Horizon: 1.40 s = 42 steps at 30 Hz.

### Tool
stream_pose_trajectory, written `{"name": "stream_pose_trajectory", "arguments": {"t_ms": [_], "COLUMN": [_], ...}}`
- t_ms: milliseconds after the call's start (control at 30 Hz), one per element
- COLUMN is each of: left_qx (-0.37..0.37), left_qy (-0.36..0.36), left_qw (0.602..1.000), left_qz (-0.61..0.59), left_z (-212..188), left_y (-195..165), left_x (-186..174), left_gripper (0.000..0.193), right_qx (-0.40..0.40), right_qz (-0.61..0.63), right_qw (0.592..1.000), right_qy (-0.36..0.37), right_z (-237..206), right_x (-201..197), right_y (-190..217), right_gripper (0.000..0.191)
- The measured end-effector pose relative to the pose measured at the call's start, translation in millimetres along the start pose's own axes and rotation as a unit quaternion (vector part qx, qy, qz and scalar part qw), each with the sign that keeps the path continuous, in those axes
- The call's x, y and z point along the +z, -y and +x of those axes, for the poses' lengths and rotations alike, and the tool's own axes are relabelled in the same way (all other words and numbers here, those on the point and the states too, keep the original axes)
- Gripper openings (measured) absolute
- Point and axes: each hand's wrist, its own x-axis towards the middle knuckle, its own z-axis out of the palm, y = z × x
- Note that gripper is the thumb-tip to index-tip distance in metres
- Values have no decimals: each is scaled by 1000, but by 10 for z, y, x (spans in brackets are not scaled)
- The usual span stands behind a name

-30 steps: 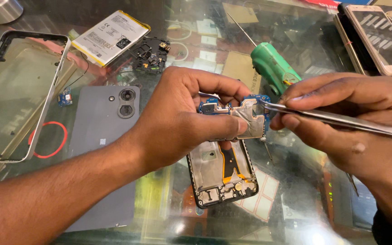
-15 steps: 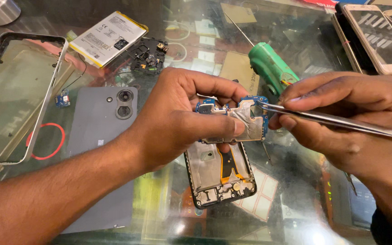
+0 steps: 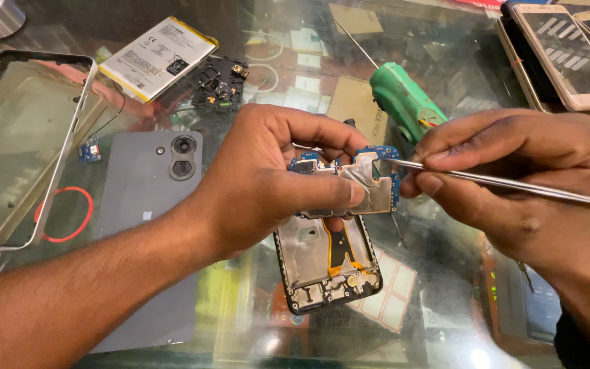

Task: The person holds a disassembled smartphone motherboard in one hand and uses tweezers with the other hand to pry, lift, and reposition a small internal component on the board, repeatedly working at the same edge of the part over the disassembled phone body on the workbench.

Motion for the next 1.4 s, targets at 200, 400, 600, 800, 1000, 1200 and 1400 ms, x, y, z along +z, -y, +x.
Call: {"name": "stream_pose_trajectory", "arguments": {"t_ms": [200,400,600,800,1000,1200,1400], "left_qx": [12,12,-2,-12,-8,-5,-2], "left_qy": [16,17,12,7,9,12,11], "left_qw": [1000,1000,999,999,999,999,1000], "left_qz": [-18,-21,-33,-31,-32,-30,-24], "left_z": [-9,-19,-16,-16,-12,-8,-8], "left_y": [10,4,-5,-17,-17,-12,-12], "left_x": [-9,-13,-10,5,7,-6,-8], "left_gripper": [32,32,33,34,34,33,34], "right_qx": [17,13,-19,-32,-7,8,19], "right_qz": [-39,-60,-93,-111,-89,-55,-50], "right_qw": [999,998,995,993,996,998,998], "right_qy": [-12,-8,3,0,5,8,9], "right_z": [-32,-39,-31,-45,-66,-77,-18], "right_x": [-12,-15,-36,-26,-48,-51,-47], "right_y": [16,57,88,94,105,122,76], "right_gripper": [17,18,19,21,21,21,19]}}
